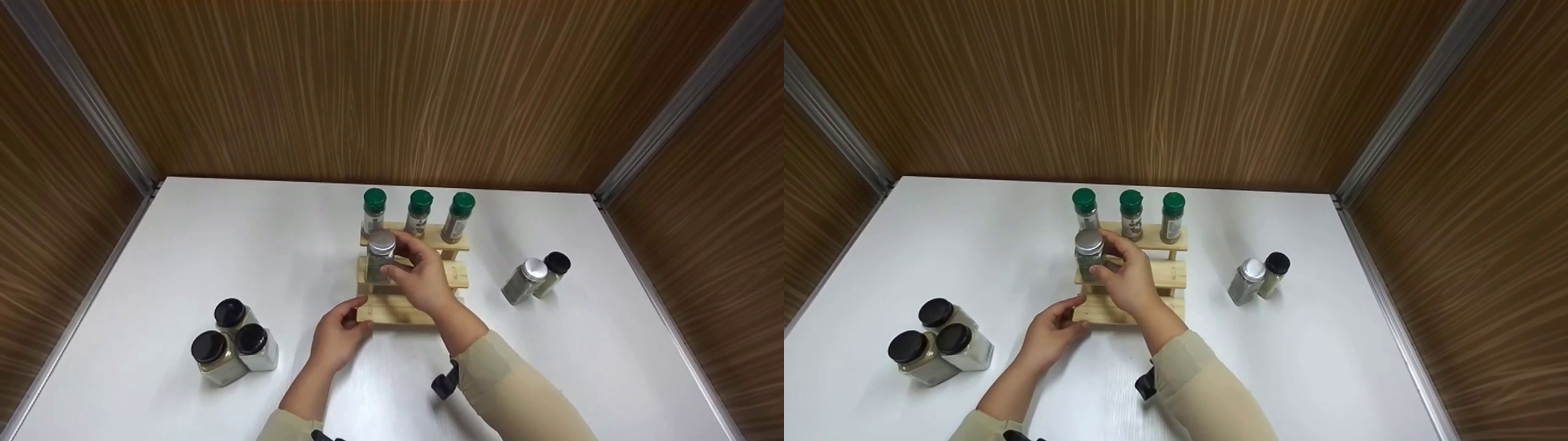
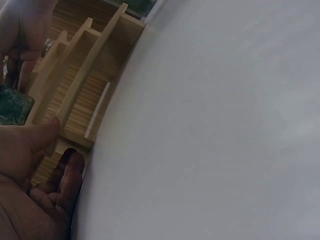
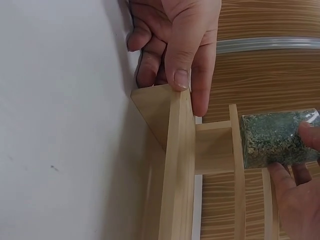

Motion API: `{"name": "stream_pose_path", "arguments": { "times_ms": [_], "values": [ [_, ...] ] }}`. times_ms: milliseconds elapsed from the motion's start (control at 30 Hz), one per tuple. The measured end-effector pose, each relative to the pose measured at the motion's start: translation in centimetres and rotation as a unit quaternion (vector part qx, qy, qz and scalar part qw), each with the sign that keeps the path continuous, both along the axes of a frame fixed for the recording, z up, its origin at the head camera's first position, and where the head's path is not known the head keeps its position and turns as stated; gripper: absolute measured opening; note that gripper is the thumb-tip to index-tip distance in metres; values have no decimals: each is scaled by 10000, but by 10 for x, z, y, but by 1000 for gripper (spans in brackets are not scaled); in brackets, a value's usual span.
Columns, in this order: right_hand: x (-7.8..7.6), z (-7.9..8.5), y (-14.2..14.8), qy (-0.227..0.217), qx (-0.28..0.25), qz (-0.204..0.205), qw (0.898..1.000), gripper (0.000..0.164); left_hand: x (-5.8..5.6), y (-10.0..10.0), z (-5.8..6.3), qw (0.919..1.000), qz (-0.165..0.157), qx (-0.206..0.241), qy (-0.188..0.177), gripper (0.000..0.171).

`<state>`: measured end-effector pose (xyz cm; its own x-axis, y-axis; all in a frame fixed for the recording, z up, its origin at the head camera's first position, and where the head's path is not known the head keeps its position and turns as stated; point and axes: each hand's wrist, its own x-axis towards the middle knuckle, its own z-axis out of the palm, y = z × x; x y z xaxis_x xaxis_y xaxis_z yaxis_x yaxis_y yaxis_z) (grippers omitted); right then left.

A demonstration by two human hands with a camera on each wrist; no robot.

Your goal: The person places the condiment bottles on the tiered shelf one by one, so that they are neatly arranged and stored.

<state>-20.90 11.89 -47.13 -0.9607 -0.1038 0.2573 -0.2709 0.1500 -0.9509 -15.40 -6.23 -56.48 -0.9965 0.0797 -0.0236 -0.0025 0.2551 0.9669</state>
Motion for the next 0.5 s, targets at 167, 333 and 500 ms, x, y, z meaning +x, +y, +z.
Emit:
{"name": "stream_pose_path", "arguments": {
  "times_ms": [167, 333, 500],
  "values": [
    [-1, -2, -4, 46, -83, 41, 9999, 60, 0, 0, 0, 10000, 17, -54, 14, 48],
    [-1, -3, -5, 35, -92, 5, 10000, 59, 0, 1, 1, 9999, 46, -102, -25, 47],
    [-1, -4, -6, 55, -41, 9, 10000, 59, -1, 0, 1, 9999, 6, -52, -92, 49]
  ]
}}
